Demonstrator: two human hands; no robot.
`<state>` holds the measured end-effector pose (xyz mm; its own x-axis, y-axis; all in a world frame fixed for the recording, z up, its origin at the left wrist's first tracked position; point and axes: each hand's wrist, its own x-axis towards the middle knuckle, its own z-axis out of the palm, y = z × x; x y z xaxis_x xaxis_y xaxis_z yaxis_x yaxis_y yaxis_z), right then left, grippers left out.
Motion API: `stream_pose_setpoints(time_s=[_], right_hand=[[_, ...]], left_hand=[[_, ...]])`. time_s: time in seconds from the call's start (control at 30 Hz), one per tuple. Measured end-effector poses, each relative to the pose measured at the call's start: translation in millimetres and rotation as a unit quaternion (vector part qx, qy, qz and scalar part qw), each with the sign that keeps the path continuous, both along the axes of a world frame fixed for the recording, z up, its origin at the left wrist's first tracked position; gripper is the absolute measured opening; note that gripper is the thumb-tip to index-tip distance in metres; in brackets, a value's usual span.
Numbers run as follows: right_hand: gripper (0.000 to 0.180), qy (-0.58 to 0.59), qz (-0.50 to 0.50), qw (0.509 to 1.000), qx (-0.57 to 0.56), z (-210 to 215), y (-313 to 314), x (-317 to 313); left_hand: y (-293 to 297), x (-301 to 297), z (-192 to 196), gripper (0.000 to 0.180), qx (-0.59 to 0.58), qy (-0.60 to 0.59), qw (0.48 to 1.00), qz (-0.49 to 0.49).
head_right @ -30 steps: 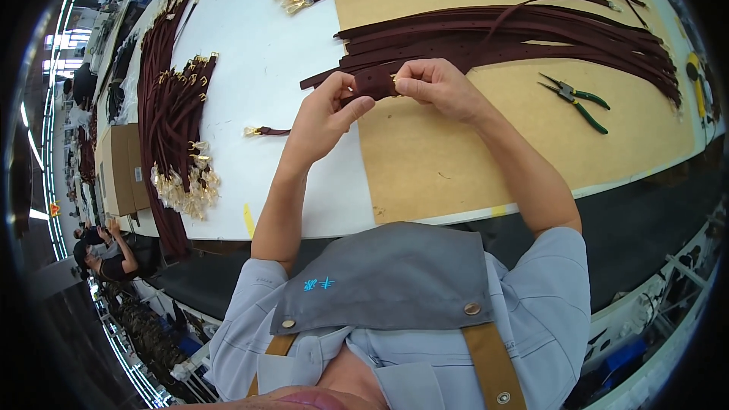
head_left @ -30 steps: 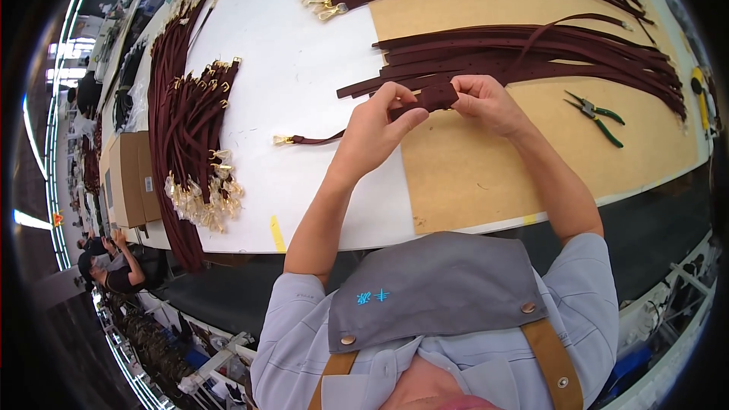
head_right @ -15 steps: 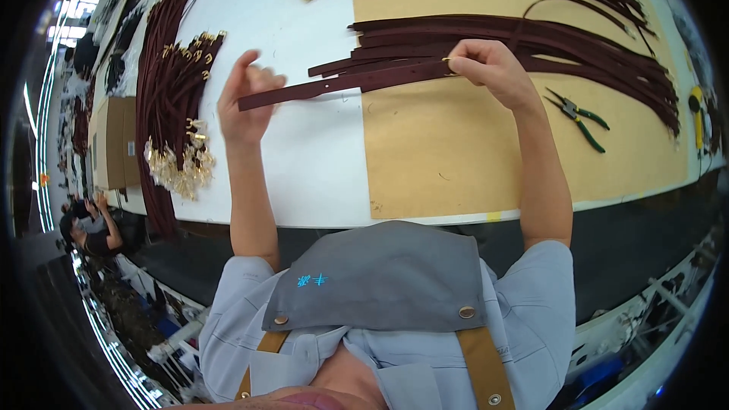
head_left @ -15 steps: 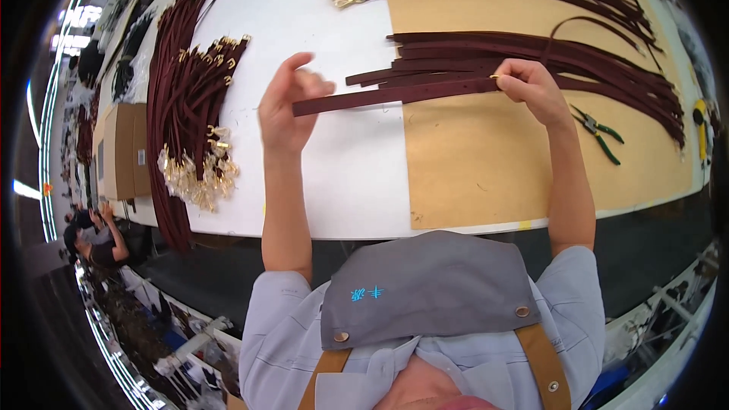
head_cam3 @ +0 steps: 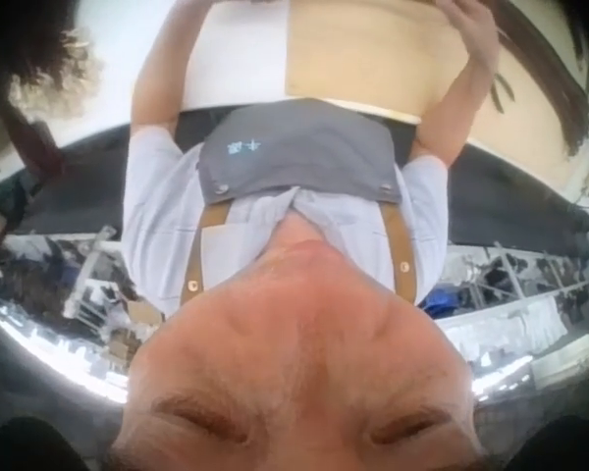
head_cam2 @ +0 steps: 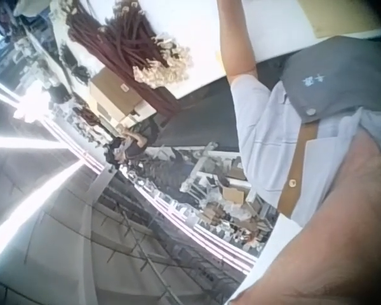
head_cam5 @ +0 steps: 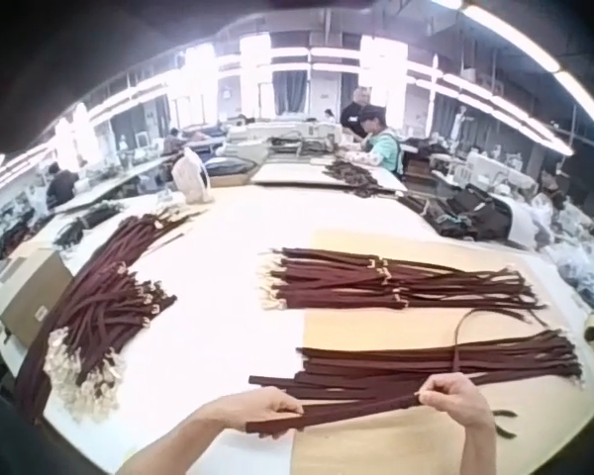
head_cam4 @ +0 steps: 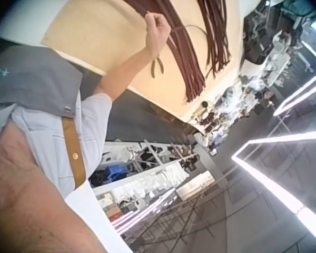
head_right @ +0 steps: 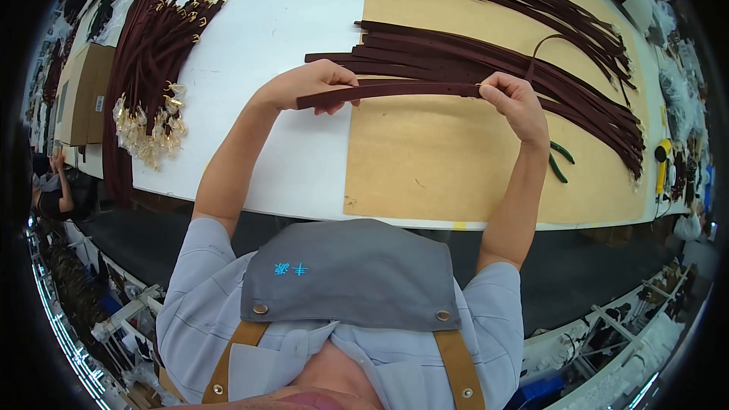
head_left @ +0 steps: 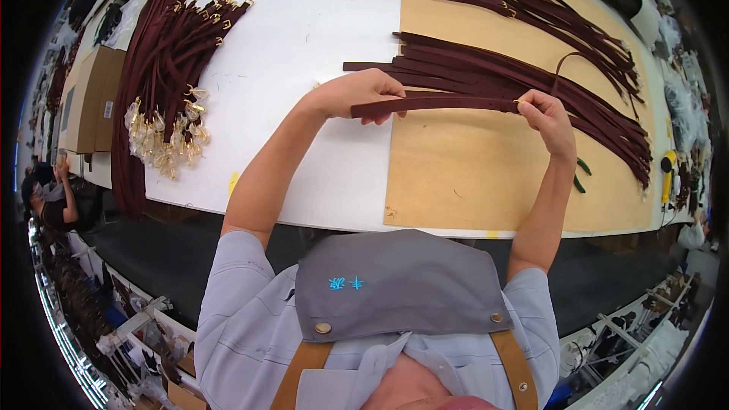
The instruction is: Assembling leather straps by attaching buckles and hardware using pliers.
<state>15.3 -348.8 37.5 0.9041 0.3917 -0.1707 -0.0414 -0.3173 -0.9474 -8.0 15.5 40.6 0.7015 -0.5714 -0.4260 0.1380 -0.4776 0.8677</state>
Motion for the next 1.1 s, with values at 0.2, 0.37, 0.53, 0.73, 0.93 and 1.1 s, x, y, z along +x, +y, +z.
stream_pose_setpoints(time_s=[0.2, 0.37, 0.53, 0.73, 0.93, 1.1], right_hand=[[0.015, -0.048, -0.104, 0.992, -0.049, -9.7, -25.8, -4.9], [0.046, -0.079, -0.197, 0.928, -0.305, 5.9, -109.1, -62.7], [0.062, -0.093, -0.152, 0.848, -0.5, -2.3, -119.0, -87.3], [0.034, 0.032, -0.118, 0.884, -0.451, 2.0, -137.3, -78.8], [0.023, -0.001, -0.103, 0.842, -0.529, -6.0, -129.8, -117.7], [0.013, -0.126, -0.356, 0.891, -0.252, -20.5, -118.1, -153.5]], left_hand=[[9.0, 7.2, -9.6, 0.018, -0.041, 0.053, 0.998, -0.02], [3.2, 5.3, -25.9, 0.028, -0.111, 0.105, 0.988, -0.003], [-14.6, 13.5, -28.1, 0.015, -0.036, 0.077, 0.996, -0.019], [-22.4, 11.0, -30.4, 0.012, -0.011, 0.027, 0.999, -0.031], [-17.9, 5.4, -23.8, 0.012, -0.011, -0.037, 0.999, 0.005], [-20.4, 8.4, -25.1, 0.017, 0.022, -0.012, 0.999, -0.029]])
